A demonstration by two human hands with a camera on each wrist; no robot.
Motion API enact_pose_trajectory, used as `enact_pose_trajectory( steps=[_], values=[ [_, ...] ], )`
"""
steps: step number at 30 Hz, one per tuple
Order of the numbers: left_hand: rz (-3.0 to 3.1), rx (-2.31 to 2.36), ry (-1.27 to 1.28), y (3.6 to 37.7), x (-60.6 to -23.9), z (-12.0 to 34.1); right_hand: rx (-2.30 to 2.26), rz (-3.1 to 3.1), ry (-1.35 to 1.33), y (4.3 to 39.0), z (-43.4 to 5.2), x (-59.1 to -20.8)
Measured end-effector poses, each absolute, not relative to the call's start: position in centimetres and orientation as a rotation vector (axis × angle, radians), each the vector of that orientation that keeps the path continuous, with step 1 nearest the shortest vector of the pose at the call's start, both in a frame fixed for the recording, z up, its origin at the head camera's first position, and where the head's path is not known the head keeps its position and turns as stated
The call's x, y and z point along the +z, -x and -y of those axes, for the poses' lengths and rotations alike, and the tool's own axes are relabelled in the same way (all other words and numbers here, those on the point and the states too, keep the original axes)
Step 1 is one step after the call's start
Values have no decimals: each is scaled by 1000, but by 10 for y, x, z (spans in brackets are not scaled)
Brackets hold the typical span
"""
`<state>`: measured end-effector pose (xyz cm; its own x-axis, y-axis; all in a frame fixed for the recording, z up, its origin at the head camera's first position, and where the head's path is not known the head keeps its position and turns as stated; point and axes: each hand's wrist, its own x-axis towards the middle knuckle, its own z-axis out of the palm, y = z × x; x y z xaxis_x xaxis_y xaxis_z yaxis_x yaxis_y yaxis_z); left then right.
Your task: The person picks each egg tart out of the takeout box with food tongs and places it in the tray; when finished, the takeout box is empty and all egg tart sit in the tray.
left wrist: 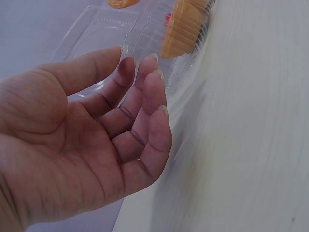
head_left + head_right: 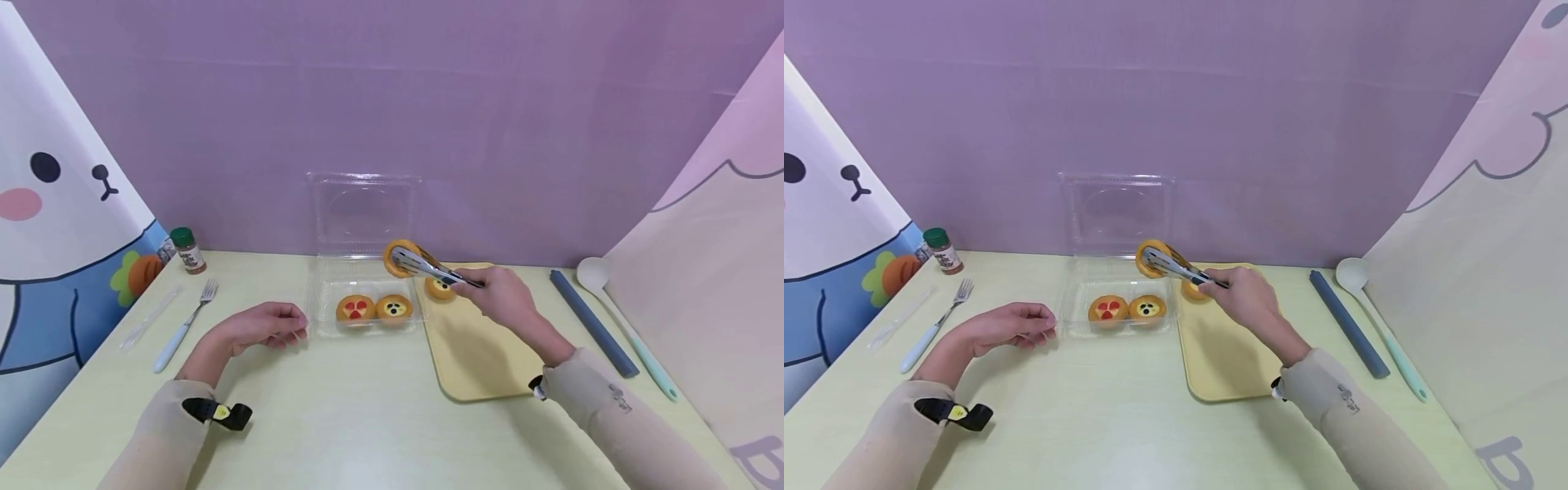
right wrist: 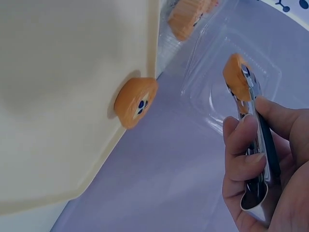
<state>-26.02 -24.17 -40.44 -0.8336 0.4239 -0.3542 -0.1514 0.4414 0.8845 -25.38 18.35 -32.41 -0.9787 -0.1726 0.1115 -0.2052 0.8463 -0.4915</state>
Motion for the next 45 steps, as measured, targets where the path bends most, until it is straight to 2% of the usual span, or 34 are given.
enact_pose_trajectory(
  steps=[13,31,45],
  values=[
    [-2163,1400,-239,259,-406,246,770,2907,-283,244,-212,-324],
    [-2154,1408,-255,260,-403,243,715,2903,-84,235,-264,-352],
    [-2153,1403,-250,260,-405,243,703,2938,-67,236,-284,-362]
  ],
)
